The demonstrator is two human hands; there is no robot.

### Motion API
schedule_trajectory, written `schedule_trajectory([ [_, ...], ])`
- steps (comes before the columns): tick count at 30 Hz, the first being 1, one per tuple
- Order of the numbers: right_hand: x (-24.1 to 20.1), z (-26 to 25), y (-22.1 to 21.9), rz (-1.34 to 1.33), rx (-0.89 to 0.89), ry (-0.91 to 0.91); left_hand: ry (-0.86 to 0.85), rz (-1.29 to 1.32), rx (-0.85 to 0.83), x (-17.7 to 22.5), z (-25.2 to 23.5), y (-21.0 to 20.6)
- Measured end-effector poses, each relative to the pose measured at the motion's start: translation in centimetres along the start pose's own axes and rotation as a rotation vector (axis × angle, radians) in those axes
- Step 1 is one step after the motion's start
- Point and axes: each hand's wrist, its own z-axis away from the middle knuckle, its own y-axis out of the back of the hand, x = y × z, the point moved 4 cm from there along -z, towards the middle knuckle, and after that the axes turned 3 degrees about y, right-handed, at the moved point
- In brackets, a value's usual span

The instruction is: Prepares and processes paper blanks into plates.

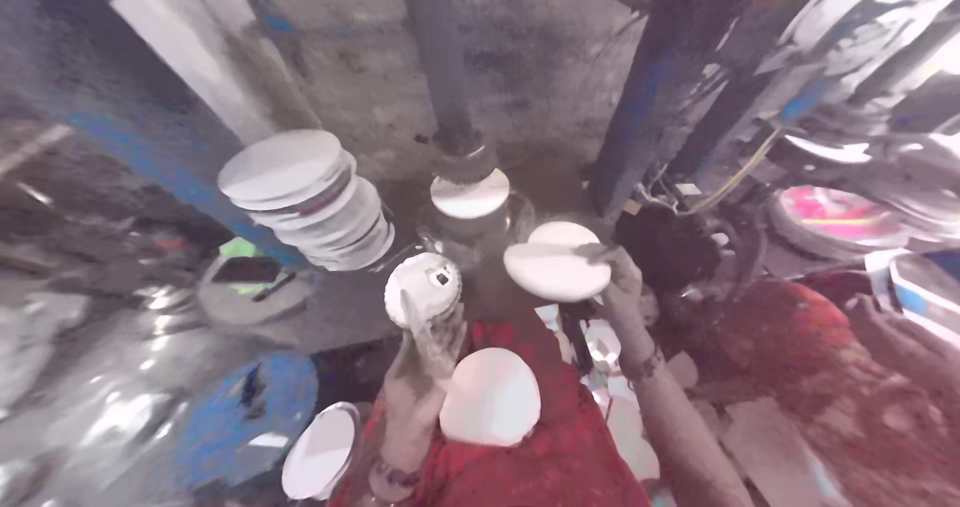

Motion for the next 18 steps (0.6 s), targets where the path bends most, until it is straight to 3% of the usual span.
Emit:
schedule_trajectory([
  [2, -1.6, 1.2, -0.4, 0.022, -0.054, 0.162, 0.042, -0.030, -0.126, -0.7, -0.4, 0.5],
  [4, -2.4, 2.5, -0.8, 0.051, -0.035, 0.196, 0.084, -0.126, -0.161, -1.5, -0.4, 0.8],
  [7, -3.6, 4.5, -2.6, 0.010, -0.050, 0.241, 0.057, -0.252, -0.025, -2.3, 0.8, -0.2],
  [11, -5.6, 5.7, -4.7, -0.048, -0.338, 0.343, -0.085, -0.613, 0.174, -2.2, 1.3, -1.4],
  [13, -4.0, 3.3, -2.5, 0.180, -0.325, 0.217, -0.119, -0.615, 0.231, -0.9, 1.3, -0.5],
  [16, -0.1, -4.6, 4.4, 0.695, -0.488, -0.005, -0.100, -0.374, 0.157, 2.0, 1.4, 1.6],
  [18, -3.6, -7.9, 7.0, 1.099, -0.507, -0.062, -0.113, -0.485, 0.259, 4.4, 1.7, 0.5],
])
